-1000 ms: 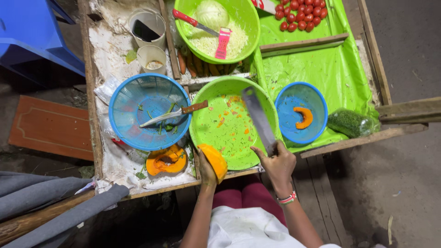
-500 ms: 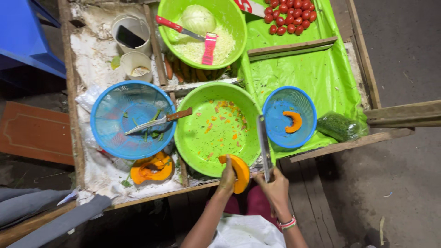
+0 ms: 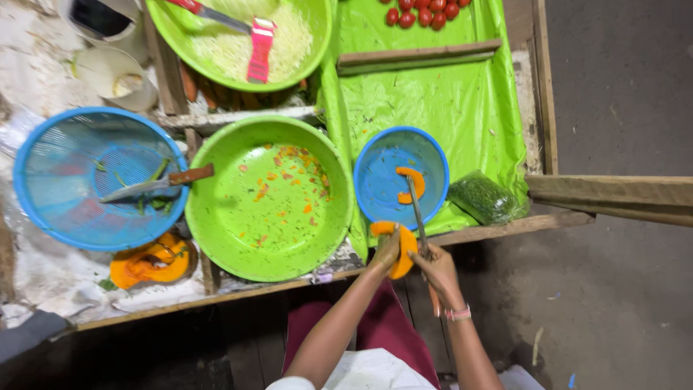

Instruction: The person chops pieces of pumpkin into small bits into a bowl using a knife and moves sliced carrots into a bin.

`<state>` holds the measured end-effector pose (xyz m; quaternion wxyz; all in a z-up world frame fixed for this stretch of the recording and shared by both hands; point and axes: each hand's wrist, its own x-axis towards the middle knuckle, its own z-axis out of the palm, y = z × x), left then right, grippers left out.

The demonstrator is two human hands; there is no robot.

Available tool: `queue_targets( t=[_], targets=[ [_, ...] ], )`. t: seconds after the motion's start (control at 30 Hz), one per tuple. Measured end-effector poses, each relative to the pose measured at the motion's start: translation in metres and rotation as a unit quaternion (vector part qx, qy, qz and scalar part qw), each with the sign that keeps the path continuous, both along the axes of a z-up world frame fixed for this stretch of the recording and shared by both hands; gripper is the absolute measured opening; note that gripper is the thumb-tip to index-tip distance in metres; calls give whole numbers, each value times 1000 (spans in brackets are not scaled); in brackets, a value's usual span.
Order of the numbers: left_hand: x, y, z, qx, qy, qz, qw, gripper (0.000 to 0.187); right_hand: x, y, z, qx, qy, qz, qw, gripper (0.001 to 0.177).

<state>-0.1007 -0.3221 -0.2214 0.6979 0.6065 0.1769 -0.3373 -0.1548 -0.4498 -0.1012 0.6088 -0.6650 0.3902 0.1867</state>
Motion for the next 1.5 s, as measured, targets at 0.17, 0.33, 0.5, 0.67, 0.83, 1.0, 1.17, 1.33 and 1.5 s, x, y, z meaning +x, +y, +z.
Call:
queue_targets(
  t=[0.17,0.33,0.5,0.67,0.83,1.0,1.17,1.33,1.5],
  targets=[
    [27,-42,1,257,-168,-69,949,56,20,-43,-81,-126,26,3,992,32],
    [56,-33,-8,120,132,42,983,51,48,-58,-142,-169,68,-26,983,38],
    [57,-7,-26,14,205,201,958,33,73,-52,-172,-185,123,-56,973,40],
    [55,-19,-59,97,142,116,978,30,83,-62,-191,-184,108,-72,974,42],
    [69,-49,-111,411,-145,-49,899,26,73,-72,-208,-215,56,-100,970,38],
    [73,-76,-170,458,-264,-75,846,26,65,-84,-239,-209,79,-127,967,40],
    [60,-90,-223,421,-152,-104,888,31,52,-90,-261,-173,32,-139,975,35],
    [65,-90,-259,418,-177,-161,877,27,52,-95,-271,-107,0,-160,981,35],
    [59,-75,-254,433,-163,-1,887,19,69,-86,-279,-94,-7,-202,975,36]
  ],
)
